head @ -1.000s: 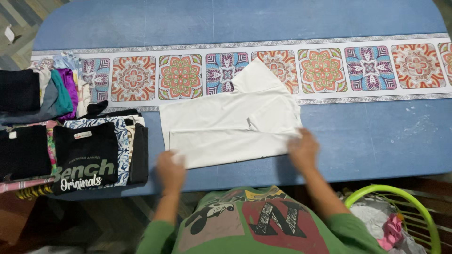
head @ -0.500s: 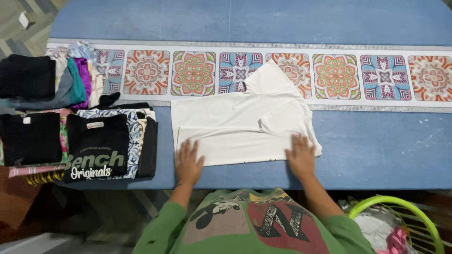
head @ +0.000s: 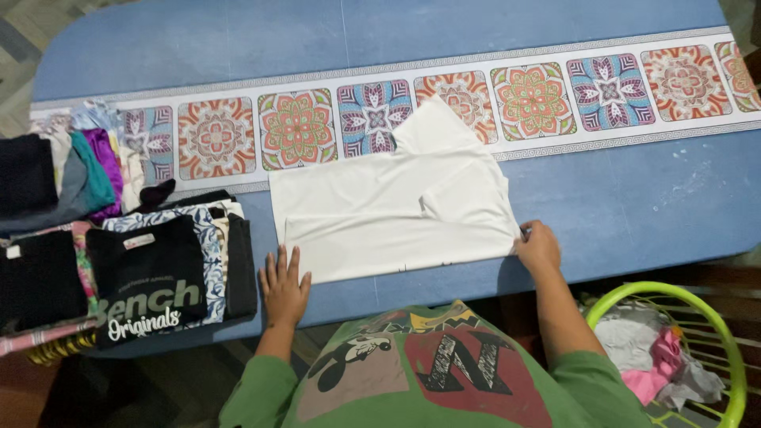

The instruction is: The person folds several shirts and items of clothing on a blue table, moving them from a laundry basket to the table and then into a stack.

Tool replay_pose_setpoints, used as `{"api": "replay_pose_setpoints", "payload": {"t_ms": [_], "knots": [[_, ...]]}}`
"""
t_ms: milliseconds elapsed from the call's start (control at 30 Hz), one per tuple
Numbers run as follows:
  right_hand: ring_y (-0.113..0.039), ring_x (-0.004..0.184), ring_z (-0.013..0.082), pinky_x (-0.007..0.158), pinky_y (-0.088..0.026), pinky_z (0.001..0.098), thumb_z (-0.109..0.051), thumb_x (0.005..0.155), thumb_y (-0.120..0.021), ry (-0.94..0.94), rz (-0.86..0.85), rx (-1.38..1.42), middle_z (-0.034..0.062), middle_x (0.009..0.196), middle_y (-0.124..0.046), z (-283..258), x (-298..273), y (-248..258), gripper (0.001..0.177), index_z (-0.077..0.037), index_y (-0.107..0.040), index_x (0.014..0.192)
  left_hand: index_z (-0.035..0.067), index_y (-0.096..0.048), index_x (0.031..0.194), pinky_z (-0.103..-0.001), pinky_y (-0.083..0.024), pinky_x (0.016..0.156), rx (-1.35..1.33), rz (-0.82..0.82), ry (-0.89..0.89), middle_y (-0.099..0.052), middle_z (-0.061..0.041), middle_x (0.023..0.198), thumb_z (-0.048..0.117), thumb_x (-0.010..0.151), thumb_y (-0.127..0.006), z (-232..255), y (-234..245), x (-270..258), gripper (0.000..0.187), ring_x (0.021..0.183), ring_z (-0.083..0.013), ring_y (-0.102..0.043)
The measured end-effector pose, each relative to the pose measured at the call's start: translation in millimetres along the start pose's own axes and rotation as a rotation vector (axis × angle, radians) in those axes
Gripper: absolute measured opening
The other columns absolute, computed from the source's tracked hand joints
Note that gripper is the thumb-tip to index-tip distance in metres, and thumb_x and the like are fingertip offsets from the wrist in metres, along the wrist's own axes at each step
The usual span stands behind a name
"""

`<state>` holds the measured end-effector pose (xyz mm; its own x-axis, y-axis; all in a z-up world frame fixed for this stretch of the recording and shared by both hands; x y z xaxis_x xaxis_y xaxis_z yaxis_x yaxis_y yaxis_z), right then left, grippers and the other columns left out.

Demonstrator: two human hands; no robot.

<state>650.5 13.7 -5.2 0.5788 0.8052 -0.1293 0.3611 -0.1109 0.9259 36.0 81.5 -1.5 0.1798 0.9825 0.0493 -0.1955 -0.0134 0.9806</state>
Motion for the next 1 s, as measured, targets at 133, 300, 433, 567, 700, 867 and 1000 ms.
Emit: {"api": "replay_pose_setpoints", "payload": {"t_ms": [133,300,433,567,700,867,1000], "knots": [[-0.065,0.106,0.0377,0.093,-0.053,0.0450,-0.019,0.080,-0.082,0.362,0.258,0.079,0.0169,0.114,-0.067,-53,8,28,0.035,-0.005,-0.071,0.110,0.031,-0.030,0.159,-0.059,-0.012,0.122,0.017,-0.077,0.042,-0.023,-0.008,0.168,0.050,0.094,-0.056,-11,1,-3,0.073,0.154,-0.0378,-0.017],[-0.069,0.099,0.0292,0.087,-0.056,0.0405,-0.029,0.087,-0.081,0.216,-0.087,0.380,0.0168,0.117,-0.067,-88,87,-40,0.043,-0.005,-0.069,0.119,0.024,-0.031,0.158,-0.059,-0.009,0.123,0.018,-0.073,0.081,-0.020,-0.012,0.169,0.046,0.091,-0.060,-8,4,7,0.076,0.155,-0.0372,-0.013],[-0.069,0.097,0.0305,0.085,-0.055,0.0411,-0.031,0.081,-0.085,0.173,-0.019,0.289,0.0177,0.110,-0.070,-107,109,-53,0.050,-0.003,-0.069,0.119,0.018,-0.032,0.158,-0.058,-0.010,0.123,-0.059,-0.033,0.049,-0.020,-0.015,0.168,0.042,0.093,-0.061,19,-1,15,0.075,0.154,-0.0381,-0.014],[-0.072,0.091,0.0259,0.084,-0.055,0.0395,-0.034,0.078,-0.085,-0.017,-0.143,0.308,0.0108,0.099,-0.076,-98,115,-69,0.050,-0.005,-0.069,0.115,0.021,-0.034,0.158,-0.056,-0.012,0.123,-0.139,-0.067,0.106,-0.023,-0.013,0.167,0.039,0.093,-0.062,36,-9,11,0.073,0.154,-0.0369,-0.016],[-0.070,0.088,0.0262,0.085,-0.052,0.0384,-0.035,0.081,-0.086,0.064,-0.162,0.196,0.0092,0.095,-0.075,-113,117,-69,0.038,-0.008,-0.075,0.104,0.022,-0.033,0.158,-0.055,-0.012,0.123,-0.146,-0.104,0.156,-0.023,-0.012,0.166,0.039,0.092,-0.062,36,-10,12,0.074,0.153,-0.0354,-0.016],[-0.065,0.090,0.0280,0.079,-0.053,0.0399,-0.012,0.076,-0.081,0.478,0.013,0.503,0.0065,0.103,-0.071,-163,53,-28,0.027,-0.009,-0.073,0.101,0.022,-0.033,0.158,-0.056,-0.012,0.123,-0.140,-0.134,0.144,-0.023,-0.011,0.167,0.040,0.095,-0.060,34,-10,11,0.071,0.154,-0.0351,-0.016],[-0.065,0.101,0.0255,0.089,-0.044,0.0445,-0.008,0.073,-0.081,0.809,-0.005,0.281,0.0016,0.104,-0.073,-200,-52,-14,0.021,-0.016,-0.072,0.091,0.022,-0.032,0.159,-0.056,-0.011,0.123,-0.134,-0.143,0.143,-0.022,-0.012,0.168,0.040,0.096,-0.058,34,-12,13,0.071,0.154,-0.0353,-0.016]]}}
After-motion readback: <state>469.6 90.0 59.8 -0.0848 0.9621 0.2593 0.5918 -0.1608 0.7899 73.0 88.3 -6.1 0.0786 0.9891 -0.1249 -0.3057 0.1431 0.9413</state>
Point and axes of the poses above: each hand's wrist, its own x-axis towards the middle knuckle, its own y-axis out of the back of the hand, z = x × y, the point moved 10 cm from there along x, towards the middle knuckle
